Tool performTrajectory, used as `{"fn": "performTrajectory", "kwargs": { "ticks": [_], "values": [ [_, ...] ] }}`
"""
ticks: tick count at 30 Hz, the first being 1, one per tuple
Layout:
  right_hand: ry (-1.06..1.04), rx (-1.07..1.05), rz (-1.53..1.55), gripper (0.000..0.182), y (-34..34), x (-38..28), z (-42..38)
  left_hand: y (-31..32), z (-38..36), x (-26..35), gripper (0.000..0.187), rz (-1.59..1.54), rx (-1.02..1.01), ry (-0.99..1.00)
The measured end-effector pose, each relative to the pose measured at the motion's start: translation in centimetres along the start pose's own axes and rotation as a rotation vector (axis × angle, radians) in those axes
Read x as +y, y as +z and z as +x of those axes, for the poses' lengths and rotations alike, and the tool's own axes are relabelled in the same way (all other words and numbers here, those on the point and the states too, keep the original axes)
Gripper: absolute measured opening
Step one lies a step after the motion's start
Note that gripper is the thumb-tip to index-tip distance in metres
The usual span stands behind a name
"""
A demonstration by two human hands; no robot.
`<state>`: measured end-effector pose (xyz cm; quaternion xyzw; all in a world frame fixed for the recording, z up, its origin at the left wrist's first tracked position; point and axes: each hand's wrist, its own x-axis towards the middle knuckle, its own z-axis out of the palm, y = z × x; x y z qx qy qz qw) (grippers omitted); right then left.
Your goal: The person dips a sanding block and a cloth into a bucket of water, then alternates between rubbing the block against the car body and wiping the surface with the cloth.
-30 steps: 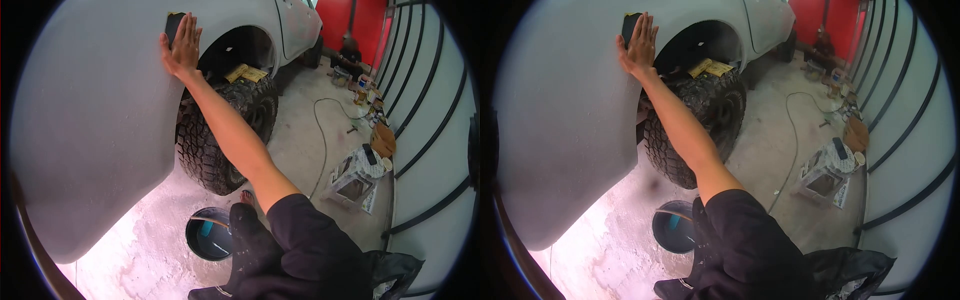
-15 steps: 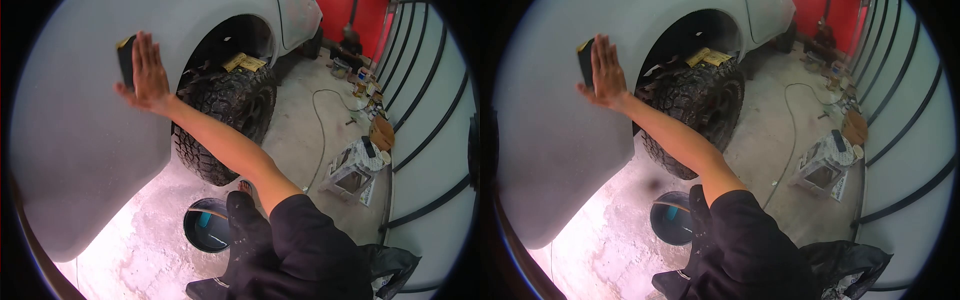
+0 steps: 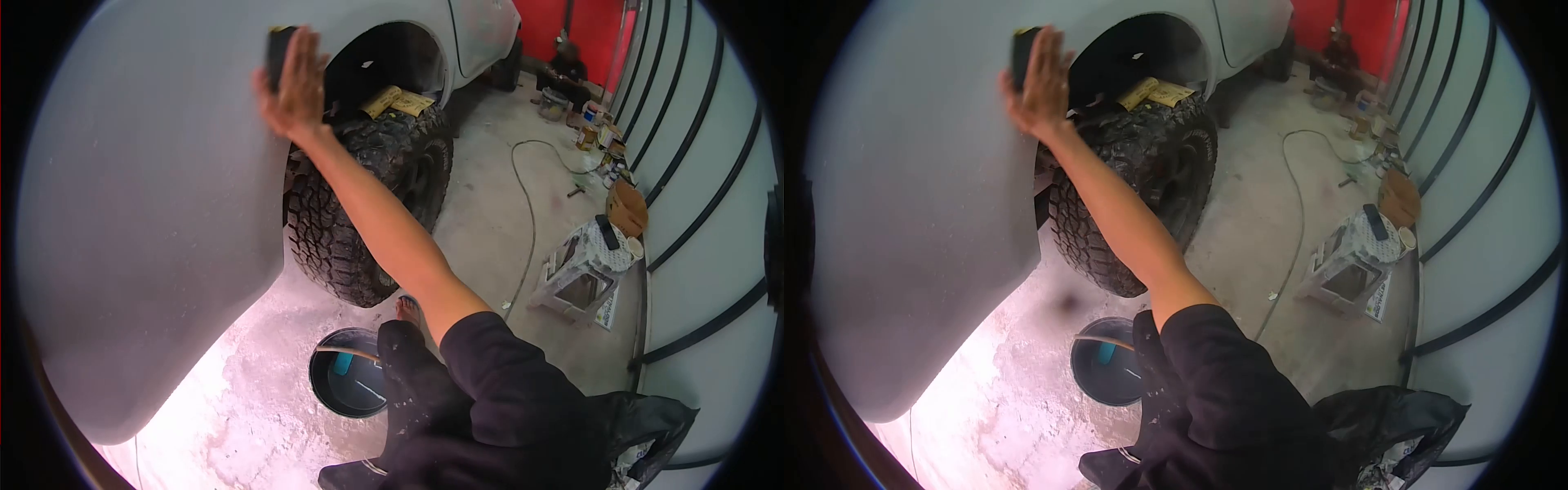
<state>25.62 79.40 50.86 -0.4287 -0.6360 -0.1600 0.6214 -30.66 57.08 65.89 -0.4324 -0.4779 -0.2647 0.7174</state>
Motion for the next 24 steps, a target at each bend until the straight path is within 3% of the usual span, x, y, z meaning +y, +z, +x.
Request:
{"fn": "performTrajectory", "kwargs": {
  "ticks": [2, 3, 8, 10, 11, 13, 16, 18, 19, 20, 22, 24],
  "values": [
    [0.299, 0.143, 0.134, 0.103, 0.2, 0.3, 2.1, 0.7, -0.7, -0.6, 0.039, -0.148, 0.042, -0.003],
    [0.270, 0.187, 0.127, 0.099, 0.8, -0.5, 1.2, 0.5, -0.8, -0.5, 0.038, -0.227, 0.061, -0.005],
    [-0.240, -0.076, -0.020, 0.109, 5.8, -7.0, -14.2, 2.5, -2.4, -2.8, 0.041, -0.151, 0.046, -0.099],
    [-0.346, -0.140, -0.054, 0.111, 4.9, -6.2, -14.0, 4.4, -3.2, -4.4, 0.043, -0.129, 0.057, -0.175],
    [-0.352, -0.072, -0.042, 0.110, 4.7, -5.1, -11.9, 4.7, -3.5, -5.0, 0.044, -0.124, 0.062, -0.194],
    [-0.243, 0.031, -0.014, 0.106, 3.9, -4.6, -9.3, 5.2, -3.4, -5.2, 0.044, -0.087, 0.092, -0.148],
    [0.131, 0.143, 0.100, 0.099, 3.5, -6.2, -5.5, 2.5, -2.9, -1.9, 0.047, -0.234, 0.137, -0.285],
    [0.181, 0.196, 0.130, 0.098, 5.2, -9.3, -9.0, 6.6, -4.7, -4.7, 0.047, -0.289, 0.222, -0.283],
    [0.104, 0.154, 0.093, 0.101, 6.1, -11.6, -12.5, 8.5, -5.6, -6.0, 0.047, -0.316, 0.264, -0.281],
    [-0.037, 0.094, 0.052, 0.102, 7.5, -12.4, -16.9, -3.4, -0.6, 2.3, 0.049, -0.202, 0.088, -0.319],
    [-0.247, 0.036, 0.000, 0.103, 7.7, -12.4, -20.6, -2.6, -0.9, 2.2, 0.049, -0.147, 0.124, -0.349],
    [-0.227, 0.055, -0.017, 0.100, 6.3, -10.4, -17.4, -2.8, -0.8, 2.6, 0.050, -0.197, 0.118, -0.426]
  ]
}}
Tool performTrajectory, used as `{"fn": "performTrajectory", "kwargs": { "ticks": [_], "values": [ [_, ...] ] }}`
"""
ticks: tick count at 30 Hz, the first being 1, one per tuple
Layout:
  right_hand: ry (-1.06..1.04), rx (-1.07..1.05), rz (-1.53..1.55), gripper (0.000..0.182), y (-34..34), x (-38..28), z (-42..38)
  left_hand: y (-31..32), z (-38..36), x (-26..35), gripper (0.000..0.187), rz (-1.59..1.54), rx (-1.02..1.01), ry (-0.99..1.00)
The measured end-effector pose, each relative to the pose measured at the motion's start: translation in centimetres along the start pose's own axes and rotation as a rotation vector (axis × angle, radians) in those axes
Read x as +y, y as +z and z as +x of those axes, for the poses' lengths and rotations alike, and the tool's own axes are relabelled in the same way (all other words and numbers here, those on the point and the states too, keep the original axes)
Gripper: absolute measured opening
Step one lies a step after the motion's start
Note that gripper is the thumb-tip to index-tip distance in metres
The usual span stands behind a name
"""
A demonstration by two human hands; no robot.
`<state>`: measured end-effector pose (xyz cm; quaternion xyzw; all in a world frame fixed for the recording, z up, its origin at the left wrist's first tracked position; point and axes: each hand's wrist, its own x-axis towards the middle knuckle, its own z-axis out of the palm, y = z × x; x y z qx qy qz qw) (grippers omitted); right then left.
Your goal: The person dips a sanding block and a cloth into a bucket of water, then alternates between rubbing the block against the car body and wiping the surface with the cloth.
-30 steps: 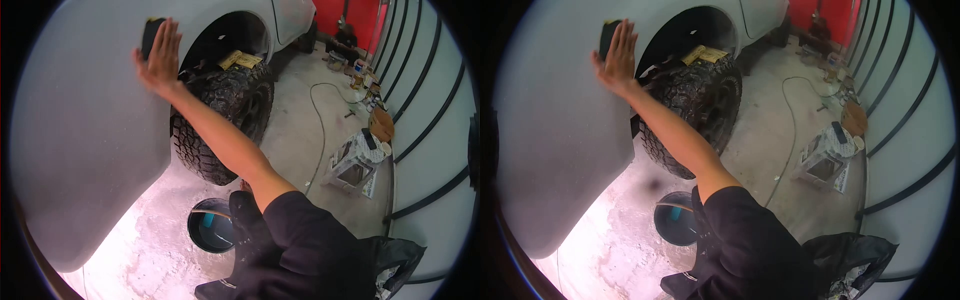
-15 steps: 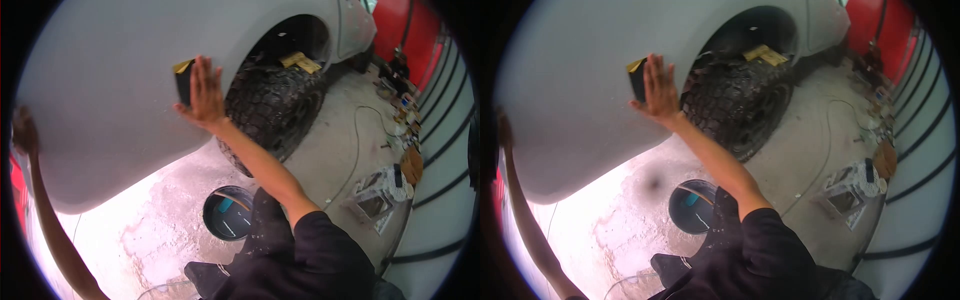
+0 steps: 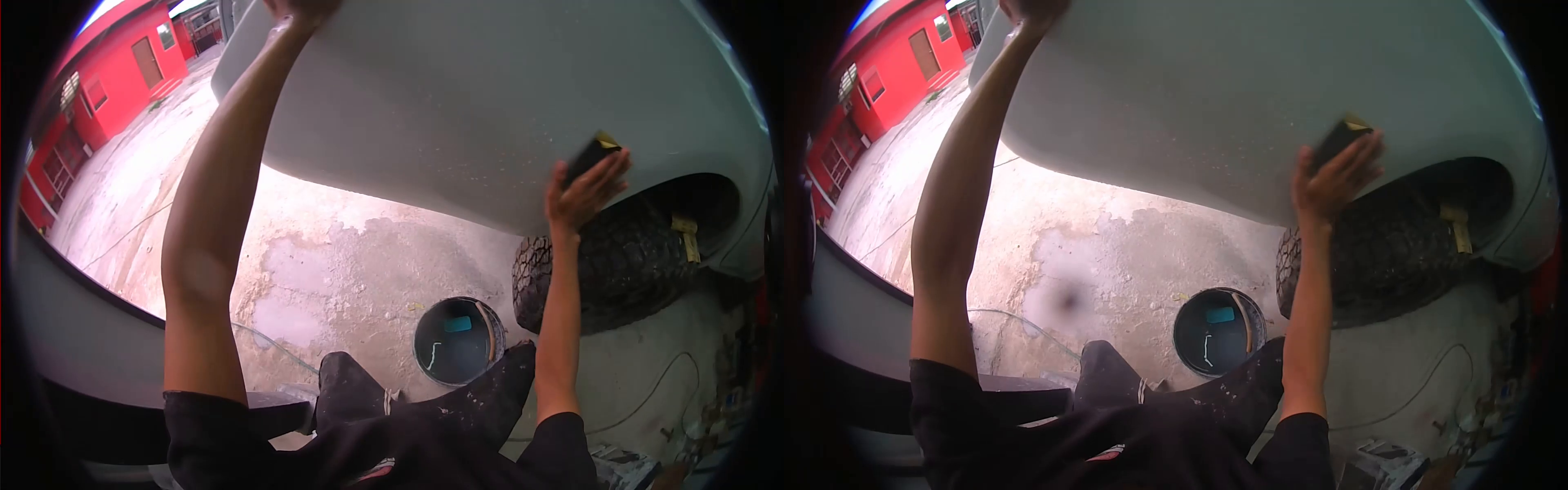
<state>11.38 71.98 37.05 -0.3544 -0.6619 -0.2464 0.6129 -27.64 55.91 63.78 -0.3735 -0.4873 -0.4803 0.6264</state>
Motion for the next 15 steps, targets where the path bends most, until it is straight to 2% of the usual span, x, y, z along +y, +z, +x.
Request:
{"fn": "performTrajectory", "kwargs": {
  "ticks": [1, 4, 8, 10, 13, 14, 15],
  "values": [
    [0.077, 0.036, -0.001, 0.099, -0.6, 1.8, 2.7, 0.1, 0.3, 0.0, 0.050, -0.005, -0.001, 0.007],
    [0.490, 0.065, 0.086, 0.099, -1.6, 6.4, 10.0, 0.1, 0.1, 1.0, 0.050, -0.054, -0.033, -0.010],
    [0.261, 0.087, 0.000, 0.097, 1.0, -0.2, 1.2, -1.2, 0.6, 1.2, 0.051, -0.064, -0.076, -0.073],
    [0.023, 0.028, -0.034, 0.092, 0.2, -2.9, -3.7, -1.5, 0.7, 0.6, 0.050, -0.060, -0.111, -0.065],
    [0.028, 0.121, -0.052, 0.094, -0.5, 1.7, 1.8, -2.1, 0.9, 0.9, 0.050, 0.018, -0.089, -0.017],
    [0.221, 0.101, -0.048, 0.094, -1.2, 2.9, 6.1, -2.2, 1.0, 1.0, 0.050, 0.001, -0.093, -0.035],
    [0.278, 0.145, -0.072, 0.096, -0.6, 6.3, 9.2, -2.1, 1.0, 1.1, 0.050, -0.018, -0.100, -0.051]
  ]
}}
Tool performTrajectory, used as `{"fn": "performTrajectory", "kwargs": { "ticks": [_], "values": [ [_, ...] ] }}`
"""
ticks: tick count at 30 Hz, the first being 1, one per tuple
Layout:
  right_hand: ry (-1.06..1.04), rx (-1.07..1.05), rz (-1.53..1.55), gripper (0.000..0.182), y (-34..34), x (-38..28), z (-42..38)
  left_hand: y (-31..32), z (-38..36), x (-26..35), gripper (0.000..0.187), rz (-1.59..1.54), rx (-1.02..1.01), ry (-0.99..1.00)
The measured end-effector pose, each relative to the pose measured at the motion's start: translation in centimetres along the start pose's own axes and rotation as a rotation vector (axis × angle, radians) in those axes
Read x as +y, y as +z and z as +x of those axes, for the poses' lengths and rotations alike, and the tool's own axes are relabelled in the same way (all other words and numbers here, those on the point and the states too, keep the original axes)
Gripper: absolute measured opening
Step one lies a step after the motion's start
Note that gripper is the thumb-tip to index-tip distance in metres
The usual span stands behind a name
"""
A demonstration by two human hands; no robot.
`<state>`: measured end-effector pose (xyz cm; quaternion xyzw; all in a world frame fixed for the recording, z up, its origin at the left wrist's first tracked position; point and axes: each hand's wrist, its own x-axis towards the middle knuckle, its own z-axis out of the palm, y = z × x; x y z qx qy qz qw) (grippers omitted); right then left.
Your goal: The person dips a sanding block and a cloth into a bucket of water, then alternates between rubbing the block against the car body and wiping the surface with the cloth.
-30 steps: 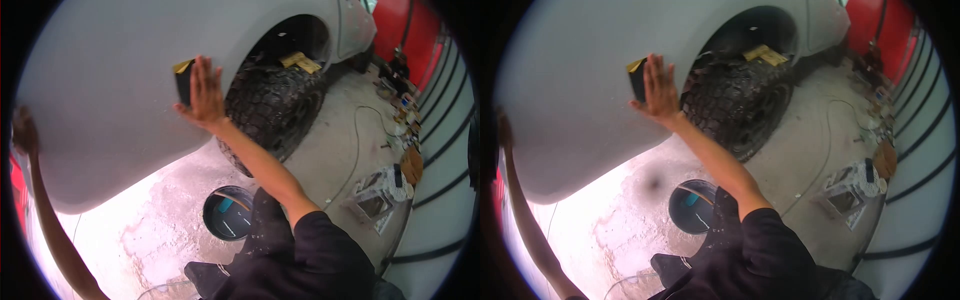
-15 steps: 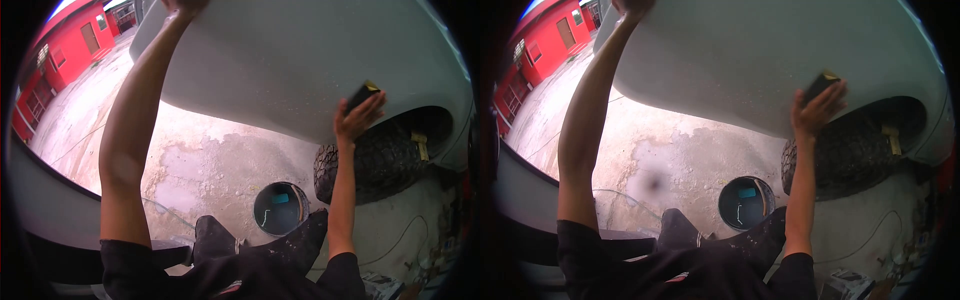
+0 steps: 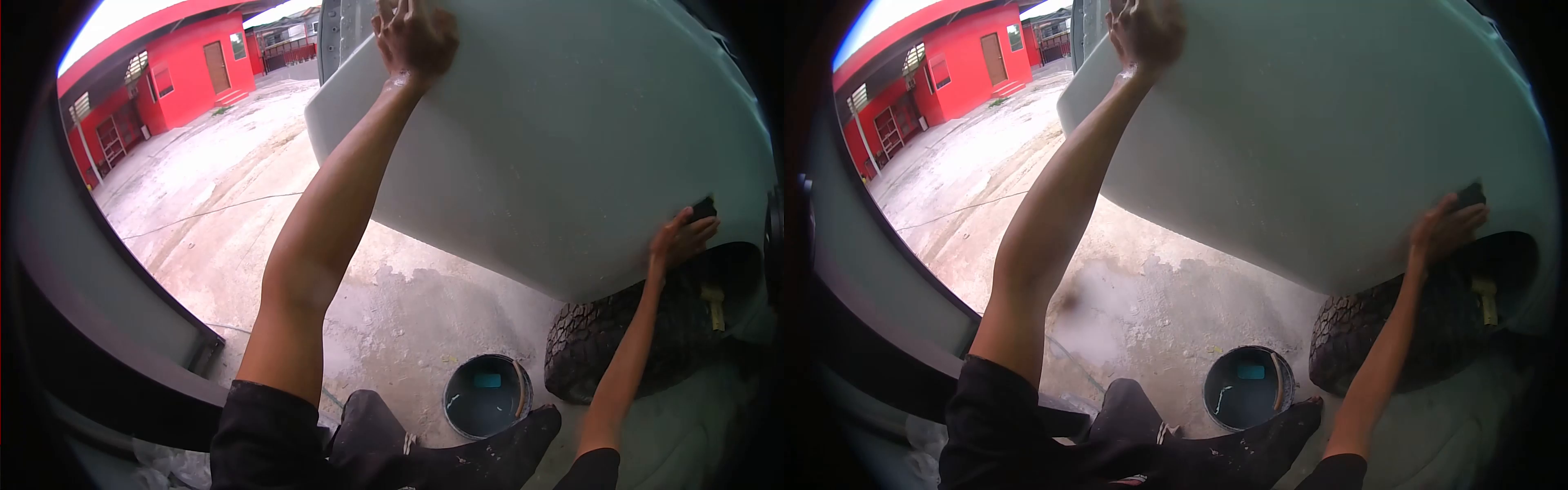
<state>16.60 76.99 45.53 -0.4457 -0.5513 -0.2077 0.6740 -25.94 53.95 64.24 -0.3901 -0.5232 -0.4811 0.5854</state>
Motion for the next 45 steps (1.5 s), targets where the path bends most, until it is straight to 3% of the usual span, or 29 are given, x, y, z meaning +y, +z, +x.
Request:
{"fn": "performTrajectory", "kwargs": {
  "ticks": [1, 2, 7, 9, 10, 11, 13, 16, 17, 19, 21, 24, 27, 30, 33, 36, 38, 41, 43, 45],
  "values": [
    [0.058, 0.044, -0.020, 0.098, 1.2, 2.2, 3.8, -0.4, -0.1, 0.0, 0.050, -0.018, -0.011, -0.019],
    [0.041, 0.027, 0.015, 0.097, 1.3, 1.8, 2.7, -0.4, -0.1, -0.2, 0.050, -0.015, -0.012, -0.007],
    [-0.144, -0.011, 0.052, 0.094, -0.6, -0.9, -10.3, 0.2, -0.4, -0.7, 0.052, 0.015, -0.004, 0.012],
    [-0.238, -0.032, 0.104, 0.095, -1.4, -0.1, -7.7, 0.8, -0.5, -0.9, 0.049, 0.000, -0.019, 0.010],
    [-0.120, -0.062, 0.111, 0.097, -1.3, 1.1, -3.7, 1.0, -0.3, -1.0, 0.047, 0.070, 0.021, 0.087],
    [-0.028, -0.060, 0.117, 0.099, -0.7, 2.9, 0.1, 2.9, -0.3, -2.7, 0.047, 0.182, -0.062, -0.044],
    [0.158, -0.052, 0.132, 0.102, 0.4, 6.5, 7.6, 3.7, -0.3, -2.2, 0.047, -0.017, 0.096, 0.055],
    [0.144, -0.057, 0.203, 0.103, -1.6, 2.1, -0.1, 4.2, -0.6, -3.6, 0.045, -0.046, 0.144, 0.101],
    [0.060, -0.011, 0.278, 0.105, -0.9, 1.7, -5.9, 4.4, -0.8, -3.6, 0.045, -0.023, 0.148, 0.092],
    [0.115, -0.090, 0.228, 0.107, -0.9, 0.7, -13.9, 4.5, -0.6, -4.7, 0.046, 0.035, 0.100, 0.110],
    [0.066, -0.068, 0.206, 0.106, -0.8, 1.3, -9.5, 5.8, 0.3, -7.1, 0.051, 0.020, 0.126, 0.185],
    [0.125, -0.068, 0.211, 0.104, -1.1, 2.6, 0.6, 8.1, -0.5, -11.1, 0.060, 0.178, 0.058, 0.071],
    [0.210, -0.121, 0.389, 0.102, -2.7, -0.2, -1.7, 14.7, 0.4, -22.2, 0.071, 0.544, -0.029, 0.161],
    [0.090, -0.138, 0.160, 0.109, -0.7, -0.3, -15.5, 12.8, -0.1, -18.5, 0.073, 0.151, -0.022, 0.158],
    [0.100, -0.112, 0.148, 0.119, -0.3, 0.7, -11.7, 6.7, 0.0, -7.2, 0.056, 0.194, 0.063, 0.173],
    [0.185, -0.102, 0.194, 0.114, -1.1, 1.7, -3.0, 3.7, -0.4, 0.1, 0.038, 0.224, 0.018, 0.134],
    [0.219, -0.110, 0.227, 0.113, -2.0, 1.0, -3.9, 3.7, -0.4, 0.1, 0.033, 0.203, 0.047, 0.150],
    [0.092, -0.069, 0.180, 0.116, -1.2, -1.2, -15.0, 3.8, -0.3, -1.5, 0.035, 0.203, 0.078, 0.204],
    [0.074, -0.108, 0.210, 0.116, -0.7, 0.8, -14.2, 4.0, -0.2, -2.0, 0.036, 0.230, 0.054, 0.183],
    [0.036, -0.084, 0.215, 0.114, -0.9, 2.7, -7.2, 2.8, -0.1, -0.6, 0.037, 0.222, -0.033, 0.103]
  ]
}}
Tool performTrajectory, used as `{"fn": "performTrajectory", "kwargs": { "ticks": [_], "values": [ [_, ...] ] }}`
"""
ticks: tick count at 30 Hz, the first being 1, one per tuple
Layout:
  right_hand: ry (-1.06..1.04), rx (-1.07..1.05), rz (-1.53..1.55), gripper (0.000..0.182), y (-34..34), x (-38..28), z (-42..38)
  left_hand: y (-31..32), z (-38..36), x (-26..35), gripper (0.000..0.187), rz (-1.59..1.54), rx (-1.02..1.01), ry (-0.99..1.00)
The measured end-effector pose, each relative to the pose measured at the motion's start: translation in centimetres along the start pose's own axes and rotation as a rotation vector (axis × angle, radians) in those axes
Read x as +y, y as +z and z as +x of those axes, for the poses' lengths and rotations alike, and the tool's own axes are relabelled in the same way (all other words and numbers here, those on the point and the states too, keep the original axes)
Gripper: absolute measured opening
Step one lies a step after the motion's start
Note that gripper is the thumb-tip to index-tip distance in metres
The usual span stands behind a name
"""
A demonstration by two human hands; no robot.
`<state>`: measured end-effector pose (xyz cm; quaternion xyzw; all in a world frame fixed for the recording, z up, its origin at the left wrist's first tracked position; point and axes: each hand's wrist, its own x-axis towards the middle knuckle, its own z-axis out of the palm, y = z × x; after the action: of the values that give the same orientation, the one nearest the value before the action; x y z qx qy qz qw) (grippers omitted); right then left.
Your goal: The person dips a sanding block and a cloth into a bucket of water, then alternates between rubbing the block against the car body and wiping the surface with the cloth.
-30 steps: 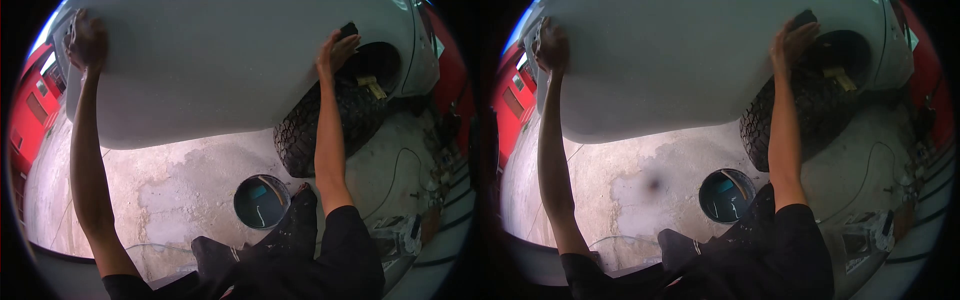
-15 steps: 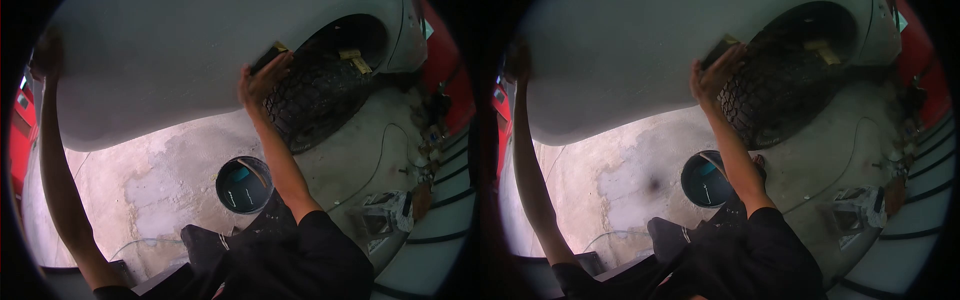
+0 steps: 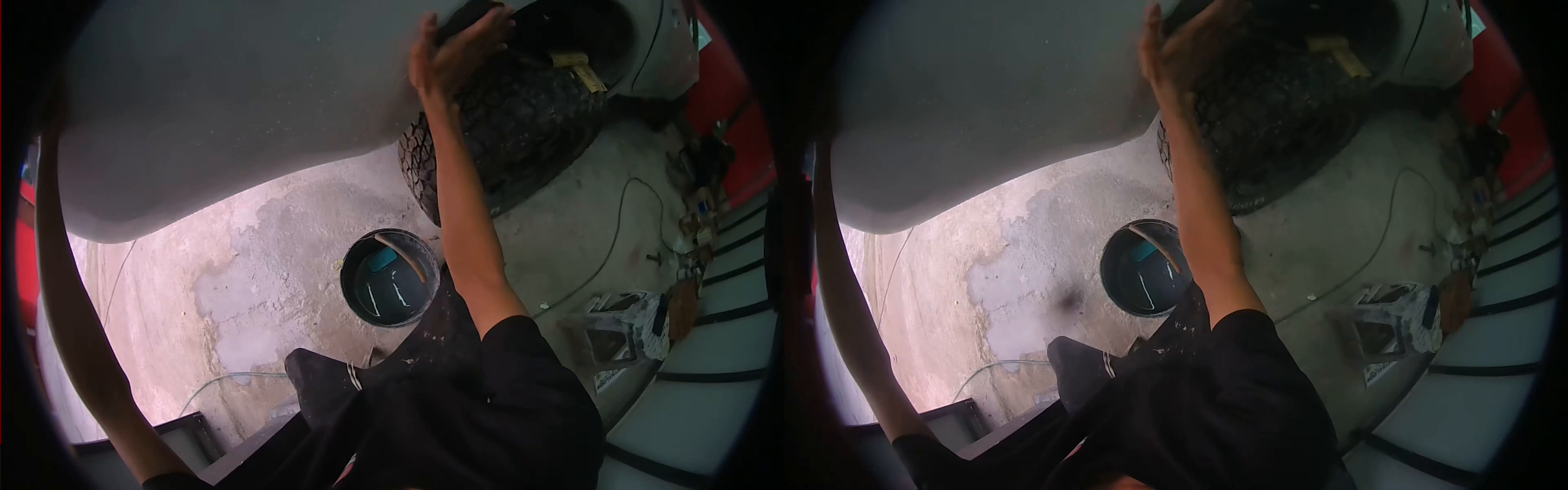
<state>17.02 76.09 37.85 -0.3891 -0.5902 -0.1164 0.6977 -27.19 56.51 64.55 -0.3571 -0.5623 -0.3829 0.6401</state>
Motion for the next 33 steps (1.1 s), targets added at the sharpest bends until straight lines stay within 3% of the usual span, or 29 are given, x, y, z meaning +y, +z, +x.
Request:
{"fn": "performTrajectory", "kwargs": {
  "ticks": [1, 4, 7, 8, 11, 12, 15, 17, 20, 23, 25, 28, 31, 33],
  "values": [
    [0.096, 0.002, 0.032, 0.113, -1.4, -1.6, 3.3, -0.5, -0.2, 0.6, 0.038, -0.006, -0.050, -0.039],
    [0.121, 0.034, -0.017, 0.112, 0.1, -0.9, 0.5, -1.0, -0.2, 1.1, 0.039, -0.007, -0.089, -0.044],
    [0.099, -0.019, 0.013, 0.110, 1.3, -0.9, -7.8, 1.4, -0.6, 0.3, 0.039, 0.074, 0.159, 0.067],
    [0.110, -0.048, 0.037, 0.109, 1.6, -1.4, -8.1, 1.0, 0.2, -0.1, 0.040, 0.072, 0.088, 0.034],
    [0.199, 0.057, -0.132, 0.099, -0.2, -1.1, 4.3, 2.3, 0.3, -1.3, 0.045, 0.127, -0.117, 0.001],
    [0.249, 0.103, -0.166, 0.094, -0.4, -1.3, 5.4, 3.6, 0.1, -2.5, 0.047, 0.163, -0.116, 0.028],
    [0.108, 0.007, -0.006, 0.108, 1.4, -1.6, -5.1, 4.6, -0.2, -4.1, 0.049, 0.248, -0.056, 0.127],
    [0.055, -0.013, 0.061, 0.108, 1.0, -2.4, -8.7, 3.9, -0.2, -3.3, 0.048, 0.266, 0.050, 0.230],
    [0.005, 0.022, 0.022, 0.107, 1.1, -0.4, -4.4, 6.0, 0.2, -5.8, 0.045, 0.579, 0.125, 0.439],
    [0.081, 0.015, -0.018, 0.108, 0.1, 0.3, 1.4, -1.9, 0.2, 2.5, 0.039, -0.043, -0.205, -0.200],
    [0.097, 0.024, -0.012, 0.108, -0.2, -0.4, 0.4, -0.9, -0.1, 1.9, 0.038, -0.001, -0.160, -0.111],
    [0.041, -0.008, 0.063, 0.108, 2.0, -1.1, -9.9, 2.5, -0.3, -0.9, 0.037, 0.097, 0.002, 0.085],
    [-0.056, -0.052, 0.013, 0.105, 0.5, 0.6, -4.1, 2.0, -0.2, -0.6, 0.037, 0.046, -0.014, 0.081],
    [0.045, 0.023, -0.033, 0.094, -0.2, 0.5, 2.7, 2.0, -0.4, -0.6, 0.037, 0.020, -0.068, 0.036]
  ]
}}
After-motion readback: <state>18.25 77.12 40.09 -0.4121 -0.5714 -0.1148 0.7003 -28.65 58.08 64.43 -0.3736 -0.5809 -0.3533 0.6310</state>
